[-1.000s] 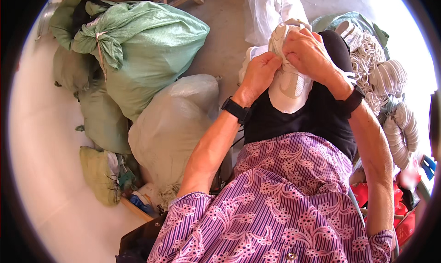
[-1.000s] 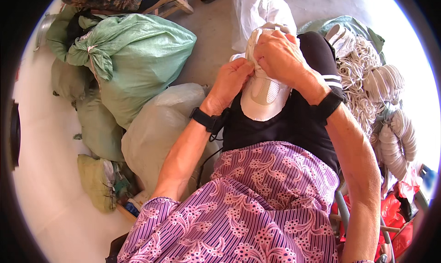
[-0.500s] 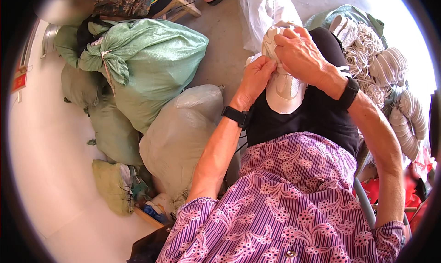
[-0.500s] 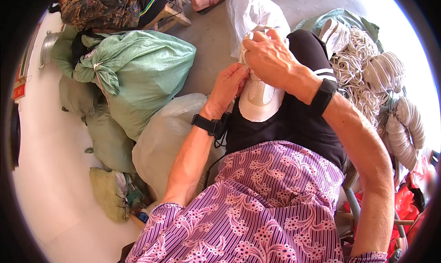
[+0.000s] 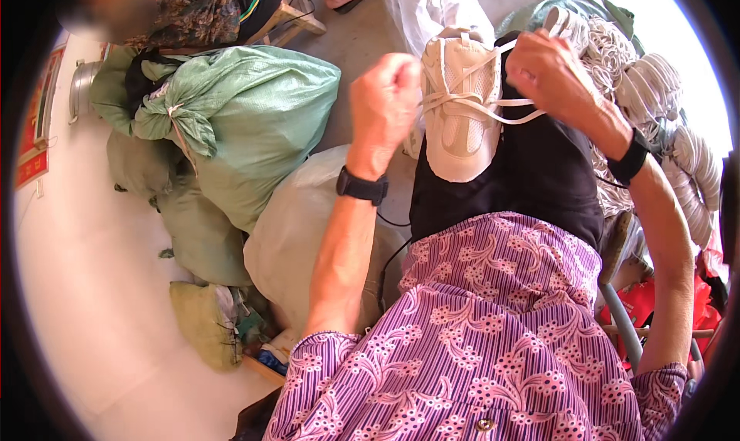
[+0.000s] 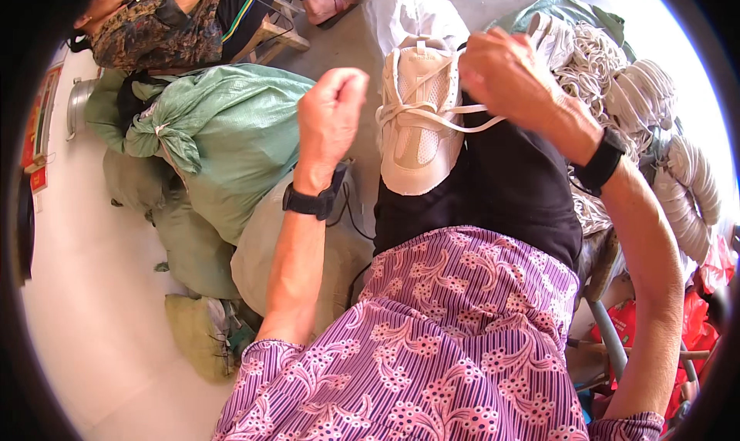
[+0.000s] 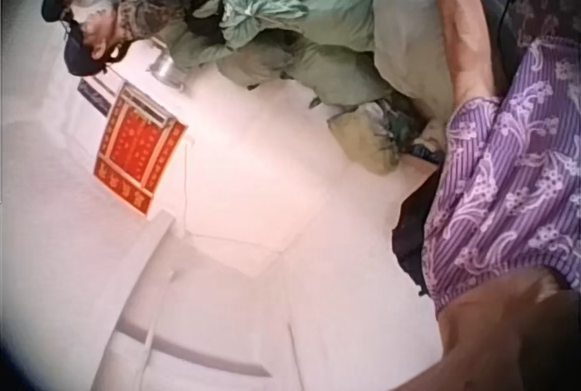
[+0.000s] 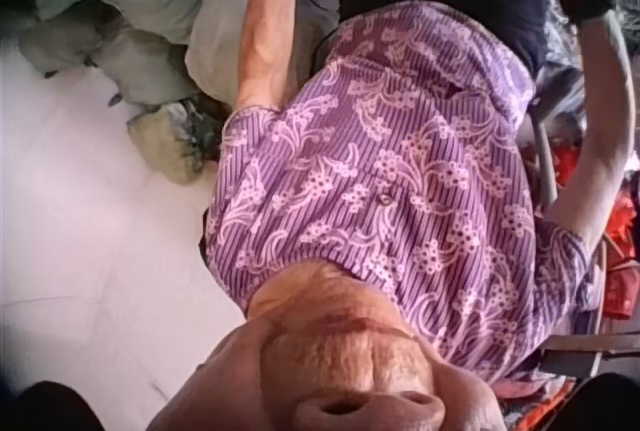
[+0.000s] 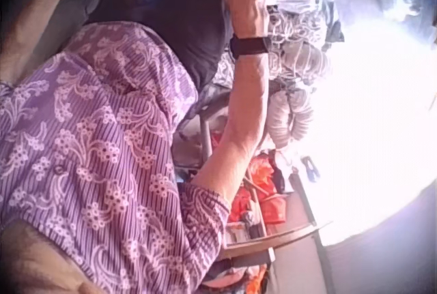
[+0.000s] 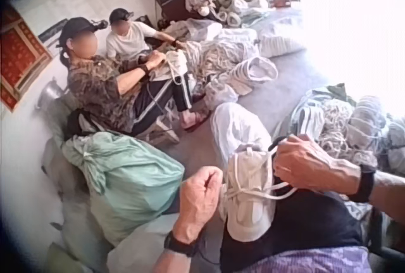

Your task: Lacing shoelaces through the eyelets of athletic shoes in a workshop setting.

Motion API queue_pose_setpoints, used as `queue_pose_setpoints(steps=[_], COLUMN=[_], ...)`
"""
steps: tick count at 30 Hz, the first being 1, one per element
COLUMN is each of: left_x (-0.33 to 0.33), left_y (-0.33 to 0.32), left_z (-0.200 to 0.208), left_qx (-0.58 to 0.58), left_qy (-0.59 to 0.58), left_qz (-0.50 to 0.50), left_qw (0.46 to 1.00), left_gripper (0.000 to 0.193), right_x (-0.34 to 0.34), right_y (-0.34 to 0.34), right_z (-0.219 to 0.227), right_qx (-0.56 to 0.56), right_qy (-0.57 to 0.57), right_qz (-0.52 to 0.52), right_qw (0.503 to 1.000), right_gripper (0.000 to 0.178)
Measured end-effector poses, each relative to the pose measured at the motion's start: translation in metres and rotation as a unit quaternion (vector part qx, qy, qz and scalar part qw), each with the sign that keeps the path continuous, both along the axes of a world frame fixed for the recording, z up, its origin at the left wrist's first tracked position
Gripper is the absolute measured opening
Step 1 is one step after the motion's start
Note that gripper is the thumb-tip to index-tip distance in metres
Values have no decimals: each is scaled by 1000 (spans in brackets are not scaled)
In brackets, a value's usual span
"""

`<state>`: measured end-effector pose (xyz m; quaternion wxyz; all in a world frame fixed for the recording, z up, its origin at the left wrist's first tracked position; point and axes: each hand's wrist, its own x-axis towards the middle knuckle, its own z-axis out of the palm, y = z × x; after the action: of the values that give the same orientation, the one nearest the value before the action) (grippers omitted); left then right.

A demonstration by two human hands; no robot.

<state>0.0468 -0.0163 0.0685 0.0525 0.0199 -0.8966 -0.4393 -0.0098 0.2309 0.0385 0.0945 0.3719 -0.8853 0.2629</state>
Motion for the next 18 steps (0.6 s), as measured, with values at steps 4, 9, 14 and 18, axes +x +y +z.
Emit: queue_pose_setpoints(steps=[4, 9, 14, 18], left_x=[-12, -25, -41, -41], left_y=[37, 48, 46, 50], left_z=[-23, -13, -11, -12], left_qx=[66, 82, 59, 44], left_qy=[-110, -270, -410, -414], left_qz=[-148, -162, -189, -176], left_qw=[981, 946, 890, 892], left_gripper=[22, 24, 24, 24], right_x=[24, 30, 32, 28], right_y=[-10, -12, -15, -14], right_z=[-4, -8, -12, -13], right_qx=[12, 8, 53, -20], right_qy=[-94, -103, -86, -78], right_qz=[44, 27, 12, -15], right_qw=[995, 994, 995, 997], right_gripper=[12, 7, 3, 16])
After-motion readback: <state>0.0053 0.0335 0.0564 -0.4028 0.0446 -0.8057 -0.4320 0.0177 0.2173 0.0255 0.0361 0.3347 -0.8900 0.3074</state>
